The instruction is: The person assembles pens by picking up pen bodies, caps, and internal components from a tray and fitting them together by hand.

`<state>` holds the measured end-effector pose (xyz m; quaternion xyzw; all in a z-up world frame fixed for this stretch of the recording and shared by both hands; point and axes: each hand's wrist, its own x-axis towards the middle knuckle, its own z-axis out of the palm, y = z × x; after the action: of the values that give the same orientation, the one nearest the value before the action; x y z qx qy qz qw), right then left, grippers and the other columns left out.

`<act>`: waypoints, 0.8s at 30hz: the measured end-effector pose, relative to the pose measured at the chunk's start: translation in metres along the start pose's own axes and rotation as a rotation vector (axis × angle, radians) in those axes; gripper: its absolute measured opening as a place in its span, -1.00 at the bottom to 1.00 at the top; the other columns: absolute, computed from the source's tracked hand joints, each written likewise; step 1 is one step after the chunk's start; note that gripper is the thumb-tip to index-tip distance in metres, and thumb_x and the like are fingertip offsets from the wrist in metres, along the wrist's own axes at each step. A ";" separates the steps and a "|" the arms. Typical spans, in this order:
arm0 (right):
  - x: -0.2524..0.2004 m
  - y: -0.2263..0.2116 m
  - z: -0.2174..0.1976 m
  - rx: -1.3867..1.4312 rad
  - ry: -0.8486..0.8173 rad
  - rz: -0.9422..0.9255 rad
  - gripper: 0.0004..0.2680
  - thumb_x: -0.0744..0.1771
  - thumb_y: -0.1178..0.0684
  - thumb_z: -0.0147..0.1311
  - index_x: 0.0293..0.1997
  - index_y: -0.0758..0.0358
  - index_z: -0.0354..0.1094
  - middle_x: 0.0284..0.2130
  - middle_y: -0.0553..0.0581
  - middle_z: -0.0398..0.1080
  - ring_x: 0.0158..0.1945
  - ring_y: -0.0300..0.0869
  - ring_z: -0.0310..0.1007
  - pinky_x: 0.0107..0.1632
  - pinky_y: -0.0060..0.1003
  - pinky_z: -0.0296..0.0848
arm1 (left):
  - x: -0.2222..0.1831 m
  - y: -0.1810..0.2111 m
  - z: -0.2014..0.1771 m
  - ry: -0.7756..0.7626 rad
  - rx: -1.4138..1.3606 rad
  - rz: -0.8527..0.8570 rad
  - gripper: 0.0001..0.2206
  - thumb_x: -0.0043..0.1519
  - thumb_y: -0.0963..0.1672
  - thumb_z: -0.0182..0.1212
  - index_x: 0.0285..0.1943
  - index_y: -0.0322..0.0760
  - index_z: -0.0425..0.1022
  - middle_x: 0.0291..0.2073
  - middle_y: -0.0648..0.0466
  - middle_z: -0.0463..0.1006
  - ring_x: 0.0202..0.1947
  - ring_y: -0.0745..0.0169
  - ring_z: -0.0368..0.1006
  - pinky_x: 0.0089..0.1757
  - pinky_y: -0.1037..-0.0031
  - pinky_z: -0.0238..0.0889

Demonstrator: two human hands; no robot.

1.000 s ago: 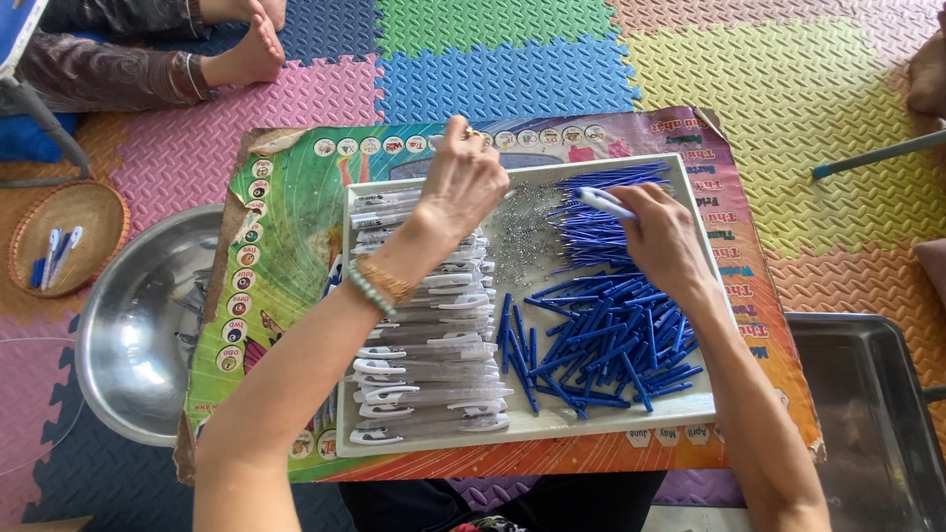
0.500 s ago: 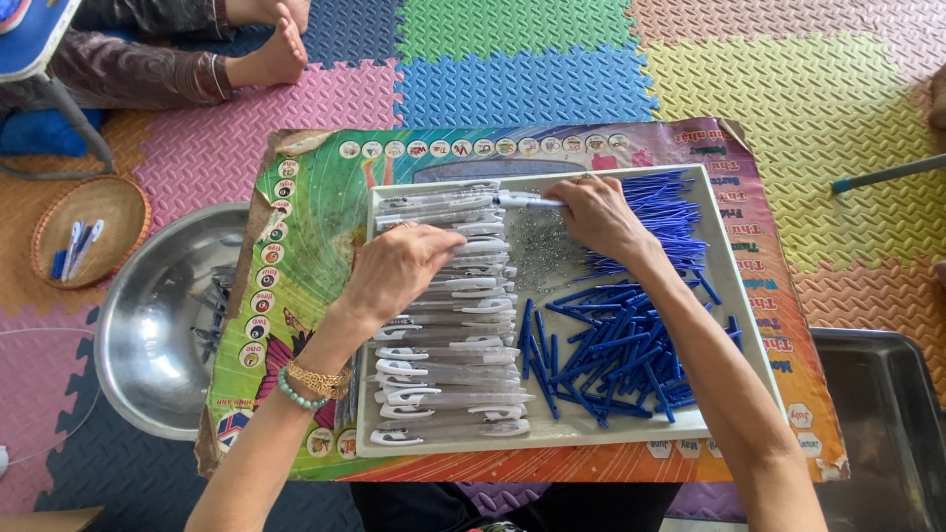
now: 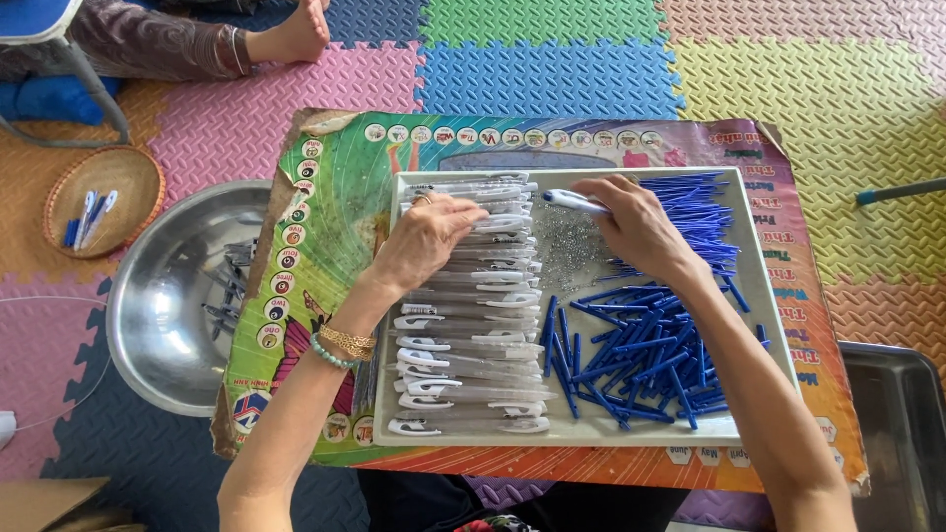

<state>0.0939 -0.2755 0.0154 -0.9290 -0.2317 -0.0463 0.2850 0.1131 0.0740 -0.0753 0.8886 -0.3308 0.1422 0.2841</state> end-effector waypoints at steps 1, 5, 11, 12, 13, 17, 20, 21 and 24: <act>-0.009 0.001 -0.002 0.000 -0.001 -0.002 -0.64 0.38 0.29 0.10 0.34 0.11 0.52 0.05 0.36 0.55 0.14 0.33 0.58 0.21 0.23 0.48 | -0.002 -0.005 -0.009 0.002 0.001 -0.002 -0.75 0.45 -0.15 0.25 0.25 0.05 0.71 0.11 0.07 0.75 0.18 0.03 0.62 0.16 0.21 0.51; -0.036 0.003 -0.008 0.009 0.017 -0.023 -0.66 0.39 0.31 0.09 0.32 0.15 0.54 0.07 0.40 0.56 0.12 0.35 0.60 0.20 0.23 0.51 | -0.026 -0.030 -0.044 0.061 0.094 -0.067 -0.73 0.49 -0.10 0.24 0.34 0.06 0.68 0.20 0.05 0.70 0.24 0.04 0.59 0.20 0.22 0.46; -0.046 -0.023 -0.002 0.024 -0.016 -0.072 -0.66 0.40 0.26 0.08 0.34 0.10 0.51 0.13 0.33 0.56 0.17 0.33 0.59 0.24 0.23 0.48 | -0.075 -0.005 -0.092 0.063 0.059 -0.334 -0.64 0.56 0.00 0.11 0.44 -0.14 0.60 0.30 -0.21 0.60 0.29 -0.20 0.54 0.23 0.07 0.41; -0.049 -0.027 -0.003 0.047 -0.005 -0.075 -0.66 0.40 0.27 0.07 0.34 0.11 0.51 0.11 0.35 0.56 0.14 0.36 0.59 0.23 0.24 0.49 | -0.079 0.001 -0.103 0.034 -0.018 -0.474 -0.57 0.61 0.03 -0.01 0.49 -0.25 0.55 0.34 -0.31 0.55 0.31 -0.27 0.52 0.26 0.02 0.37; -0.051 -0.030 -0.005 0.050 -0.007 -0.084 -0.66 0.40 0.27 0.07 0.34 0.11 0.51 0.11 0.35 0.56 0.14 0.36 0.59 0.23 0.24 0.49 | -0.091 -0.006 -0.098 0.039 -0.012 -0.479 -0.57 0.61 0.03 -0.01 0.49 -0.25 0.55 0.34 -0.31 0.55 0.31 -0.27 0.52 0.26 0.02 0.37; -0.060 -0.030 -0.013 0.139 0.035 -0.028 -0.58 0.33 0.34 0.09 0.36 0.10 0.51 0.13 0.30 0.57 0.17 0.32 0.59 0.23 0.21 0.50 | -0.122 -0.007 -0.096 -0.220 0.088 -0.657 -0.59 0.51 -0.02 0.17 0.51 -0.19 0.51 0.23 -0.20 0.63 0.22 -0.10 0.61 0.21 0.14 0.46; -0.068 -0.004 -0.009 0.124 0.092 -0.017 -0.59 0.35 0.33 0.12 0.35 0.04 0.54 0.12 0.17 0.59 0.18 0.20 0.61 0.23 0.09 0.52 | -0.123 0.020 -0.112 -0.417 0.141 -0.766 -0.50 0.43 -0.06 0.25 0.56 -0.27 0.42 0.23 -0.23 0.61 0.21 -0.14 0.62 0.17 0.12 0.51; -0.072 0.007 -0.005 0.119 0.121 -0.001 -0.59 0.36 0.33 0.14 0.35 0.00 0.55 0.12 0.10 0.60 0.18 0.12 0.62 0.25 0.03 0.52 | -0.122 0.030 -0.118 -0.497 0.166 -0.818 -0.46 0.39 -0.08 0.29 0.58 -0.30 0.39 0.22 -0.25 0.60 0.18 -0.14 0.63 0.15 0.12 0.53; -0.071 -0.015 -0.012 0.207 0.271 0.027 -0.82 0.53 0.07 0.04 0.23 0.14 0.59 -0.06 0.18 0.64 0.03 0.11 0.65 0.12 -0.01 0.54 | -0.146 0.002 -0.087 -0.510 0.314 -0.781 -0.56 0.35 -0.09 0.26 0.43 -0.29 0.53 -0.03 -0.13 0.70 -0.01 -0.08 0.73 0.00 0.17 0.60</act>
<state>0.0240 -0.2998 0.0179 -0.8829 -0.1822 -0.1431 0.4084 -0.0019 0.1990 -0.0700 0.9848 -0.0063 -0.1491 0.0886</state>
